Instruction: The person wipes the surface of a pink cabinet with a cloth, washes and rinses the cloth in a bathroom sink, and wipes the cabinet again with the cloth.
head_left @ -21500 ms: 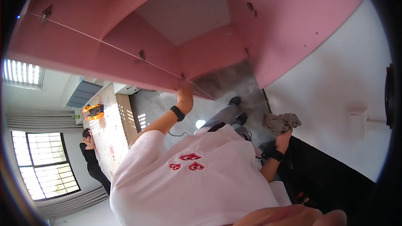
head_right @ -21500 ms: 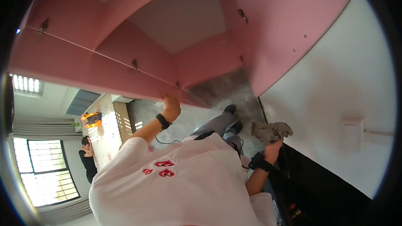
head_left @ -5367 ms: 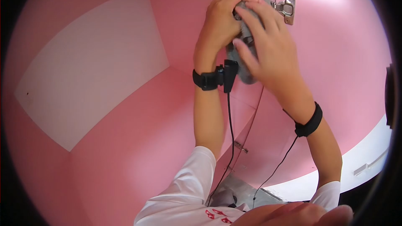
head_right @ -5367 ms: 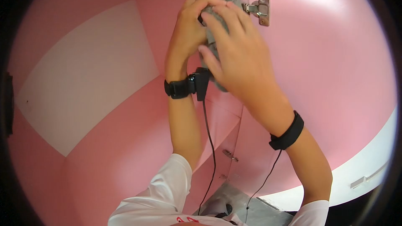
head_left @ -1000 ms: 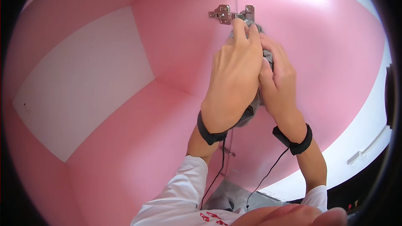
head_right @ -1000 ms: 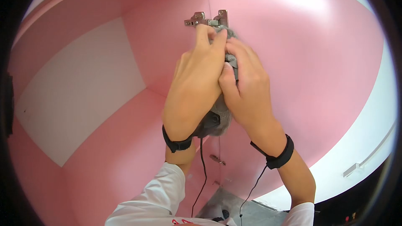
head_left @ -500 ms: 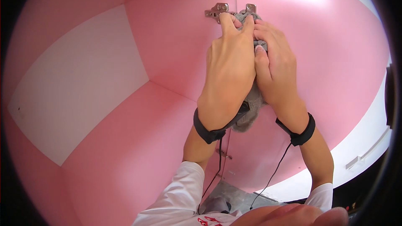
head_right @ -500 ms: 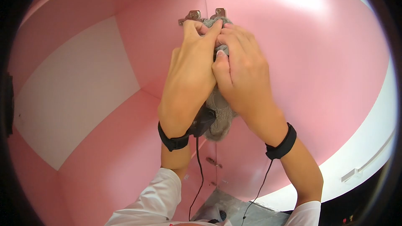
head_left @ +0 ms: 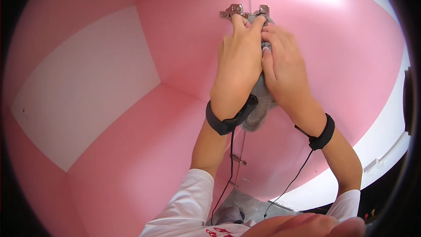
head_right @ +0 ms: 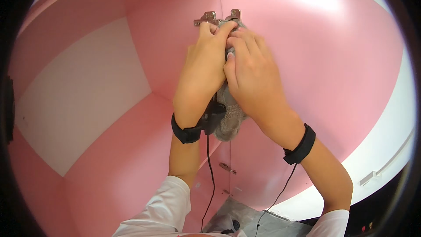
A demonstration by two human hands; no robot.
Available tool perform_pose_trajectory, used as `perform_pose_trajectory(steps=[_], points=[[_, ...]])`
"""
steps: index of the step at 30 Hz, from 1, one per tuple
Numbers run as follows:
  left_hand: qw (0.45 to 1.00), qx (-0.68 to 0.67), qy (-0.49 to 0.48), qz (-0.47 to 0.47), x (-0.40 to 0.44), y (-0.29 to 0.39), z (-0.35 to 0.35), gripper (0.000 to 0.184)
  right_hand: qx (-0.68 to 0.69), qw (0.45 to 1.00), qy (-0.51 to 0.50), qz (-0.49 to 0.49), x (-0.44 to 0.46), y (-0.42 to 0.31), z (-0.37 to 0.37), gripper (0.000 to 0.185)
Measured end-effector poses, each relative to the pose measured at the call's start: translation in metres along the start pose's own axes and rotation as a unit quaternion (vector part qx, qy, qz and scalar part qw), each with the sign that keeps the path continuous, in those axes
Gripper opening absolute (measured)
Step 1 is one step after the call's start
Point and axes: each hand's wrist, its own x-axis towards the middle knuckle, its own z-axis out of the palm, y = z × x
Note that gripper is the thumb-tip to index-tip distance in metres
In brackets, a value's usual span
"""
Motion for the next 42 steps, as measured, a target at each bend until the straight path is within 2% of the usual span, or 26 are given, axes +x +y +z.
perform_pose_trajectory(steps=[1,3,7,13,16,18,19,21,24,25,29,31,32,34,36,37,39,42], points=[[1.000,-0.004,0.000,0.004,0.000,0.002,0.000,0.030,-0.006,1.000,0.001,0.001,-0.002,0.001,-0.003,0.025],[0.997,-0.017,-0.040,-0.059,-0.002,0.010,-0.002,0.049,0.003,1.000,-0.025,0.003,-0.005,0.003,-0.006,0.027],[0.997,-0.030,-0.050,-0.056,-0.008,0.015,-0.004,0.044,0.004,1.000,-0.029,0.010,-0.013,0.003,-0.010,0.029],[0.988,0.030,-0.141,-0.051,-0.013,0.014,-0.016,0.044,0.071,0.991,-0.069,0.091,-0.023,-0.005,-0.011,0.033],[0.992,-0.004,-0.118,-0.036,-0.014,0.019,-0.023,0.048,0.066,0.994,-0.062,0.062,-0.017,-0.007,-0.013,0.034],[0.997,-0.031,-0.049,-0.041,-0.010,0.027,-0.028,0.055,0.070,0.998,-0.008,0.007,-0.003,-0.004,-0.014,0.034],[0.998,-0.030,-0.044,-0.043,-0.006,0.023,-0.023,0.055,0.071,0.997,-0.009,0.003,0.007,-0.002,-0.015,0.034],[0.996,-0.065,0.034,-0.046,0.006,0.017,-0.011,0.057,0.044,0.998,-0.020,-0.030,0.027,0.005,-0.016,0.033],[0.997,-0.028,0.015,-0.076,0.013,0.022,-0.001,0.058,0.047,0.997,-0.003,-0.069,0.025,0.029,-0.007,0.034],[0.998,-0.009,0.013,-0.059,0.010,0.024,-0.003,0.058,0.047,0.996,-0.005,-0.072,0.021,0.031,-0.003,0.034],[0.998,0.036,-0.018,-0.041,-0.015,0.022,-0.019,0.058,0.061,0.997,-0.010,-0.037,-0.012,0.012,-0.001,0.038],[0.998,0.061,-0.005,0.006,-0.024,0.022,-0.019,0.057,0.067,0.997,-0.028,-0.030,-0.022,0.008,-0.001,0.039],[0.998,0.058,-0.008,-0.003,-0.028,0.021,-0.020,0.057,0.093,0.995,-0.024,-0.007,-0.024,0.004,0.000,0.039],[0.996,0.082,0.004,0.039,-0.030,0.019,-0.022,0.057,0.120,0.992,-0.028,0.017,-0.029,-0.004,0.002,0.038],[0.994,0.104,-0.001,0.037,-0.022,0.022,-0.018,0.055,0.172,0.981,-0.018,0.086,-0.029,-0.005,-0.004,0.038],[0.991,0.127,-0.012,0.041,-0.020,0.023,-0.018,0.053,0.170,0.982,-0.025,0.082,-0.029,-0.007,-0.006,0.038],[0.993,0.108,0.008,0.042,-0.020,0.022,-0.024,0.053,0.217,0.967,-0.017,0.130,-0.027,-0.013,-0.006,0.038],[0.997,0.056,0.039,0.047,-0.024,0.018,-0.035,0.052,0.165,0.984,-0.026,0.059,-0.017,-0.019,-0.013,0.038]])
